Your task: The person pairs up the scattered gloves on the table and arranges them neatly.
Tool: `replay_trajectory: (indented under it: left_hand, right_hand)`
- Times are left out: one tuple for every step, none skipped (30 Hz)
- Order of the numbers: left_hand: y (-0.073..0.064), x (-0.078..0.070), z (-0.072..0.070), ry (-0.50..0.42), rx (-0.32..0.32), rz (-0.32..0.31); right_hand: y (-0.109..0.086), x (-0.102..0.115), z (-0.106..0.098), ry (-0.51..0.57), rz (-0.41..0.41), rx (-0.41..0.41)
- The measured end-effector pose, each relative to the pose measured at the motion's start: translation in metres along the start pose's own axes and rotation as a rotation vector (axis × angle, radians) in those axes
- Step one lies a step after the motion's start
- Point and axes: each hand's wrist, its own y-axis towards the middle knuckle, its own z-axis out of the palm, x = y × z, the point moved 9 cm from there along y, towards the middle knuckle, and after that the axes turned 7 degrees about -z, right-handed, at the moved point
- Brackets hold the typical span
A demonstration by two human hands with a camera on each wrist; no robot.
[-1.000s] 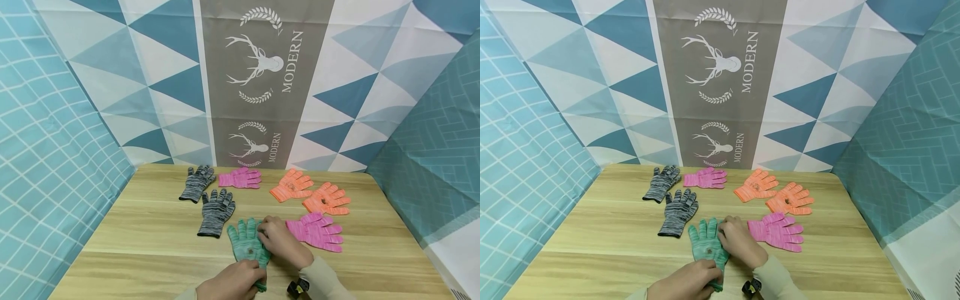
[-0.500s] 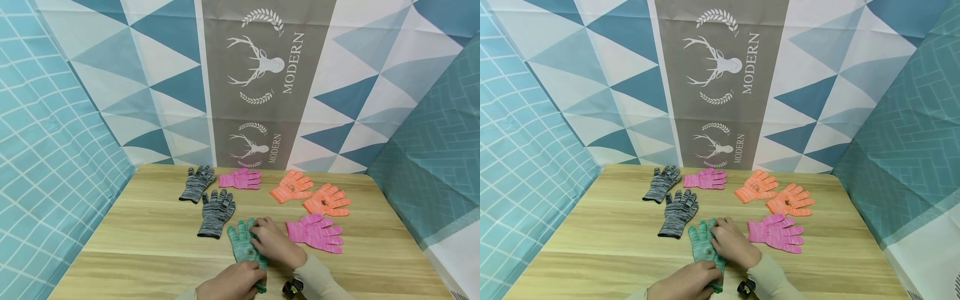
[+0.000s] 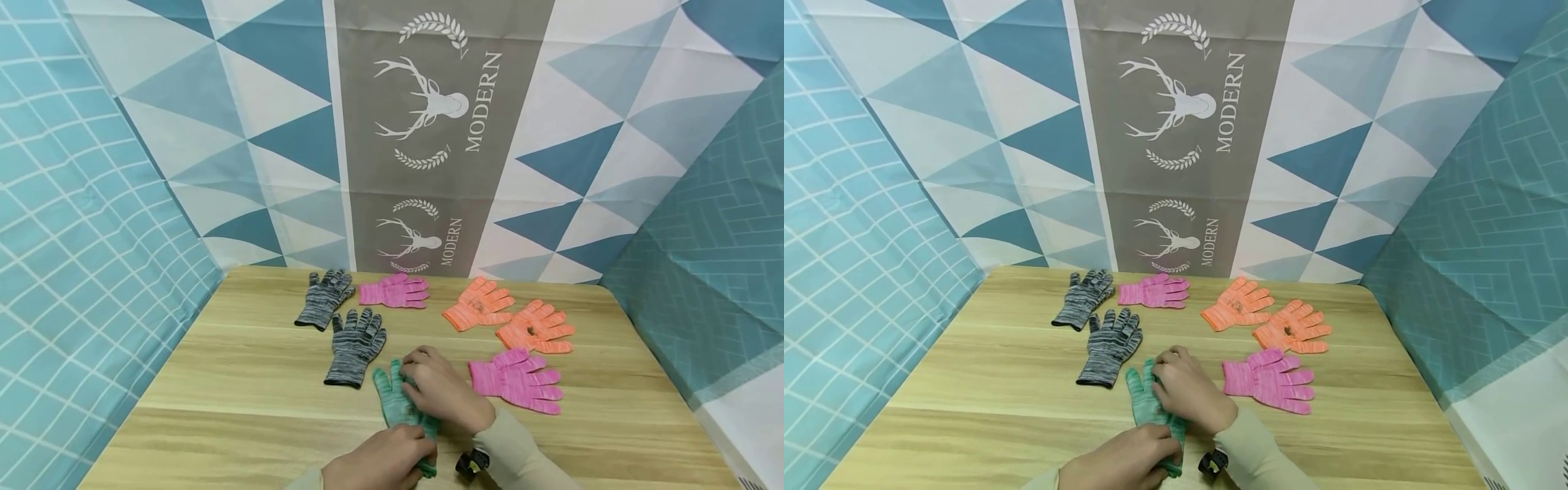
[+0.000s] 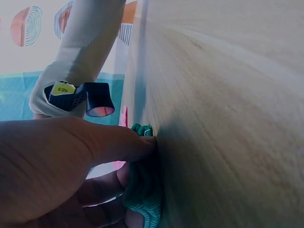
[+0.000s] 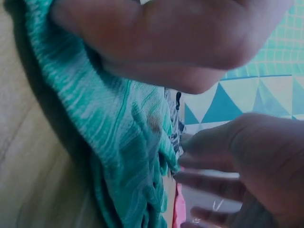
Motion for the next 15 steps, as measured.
replay_trajectory:
  left_hand:
    - [0.0, 0.0, 0.001, -0.003, 0.003, -0.001]
    - [0.0, 0.001, 0.001, -0.004, 0.003, -0.001]
    - [0.0, 0.001, 0.001, -0.002, 0.004, 0.003]
    - [0.0, 0.001, 0.002, 0.002, 0.003, 0.007]
    - [0.0, 0.0, 0.002, 0.006, 0.0, 0.012]
    - [0.0, 0.0, 0.001, 0.01, -0.002, 0.017]
    - [0.0, 0.0, 0.001, 0.013, -0.003, 0.02]
    - [-0.001, -0.001, 0.001, 0.018, -0.005, 0.025]
    - [-0.001, -0.001, 0.001, 0.021, -0.006, 0.028]
    - [-0.001, -0.001, 0.001, 0.025, -0.009, 0.028]
    - [-0.001, -0.001, 0.001, 0.029, -0.011, 0.028]
    - [-0.001, 0.0, 0.001, 0.031, -0.014, 0.026]
    - [-0.001, 0.0, 0.001, 0.034, -0.018, 0.026]
    - [-0.001, 0.0, 0.0, 0.04, -0.022, 0.027]
    - [-0.002, 0.0, 0.0, 0.046, -0.027, 0.027]
  right_hand:
    - [0.001, 0.002, 0.001, 0.0, -0.02, 0.003]
    - [0.002, 0.004, 0.002, -0.001, -0.037, 0.013]
    - [0.003, 0.006, 0.004, -0.005, -0.055, 0.027]
    - [0.003, 0.007, 0.006, -0.005, -0.065, 0.05]
    - [0.004, 0.008, 0.009, -0.004, -0.069, 0.073]
    - [0.004, 0.008, 0.011, -0.005, -0.069, 0.098]
    - [0.004, 0.008, 0.013, -0.004, -0.066, 0.118]
    - [0.004, 0.008, 0.015, -0.004, -0.064, 0.136]
    - [0.003, 0.007, 0.016, -0.002, -0.06, 0.151]
    - [0.003, 0.007, 0.017, 0.003, -0.052, 0.162]
    - [0.003, 0.007, 0.017, 0.007, -0.047, 0.167]
    - [0.003, 0.006, 0.017, 0.009, -0.042, 0.171]
    - [0.003, 0.006, 0.017, 0.011, -0.037, 0.175]
    - [0.003, 0.005, 0.017, 0.012, -0.03, 0.179]
    - [0.003, 0.004, 0.017, 0.015, -0.024, 0.181]
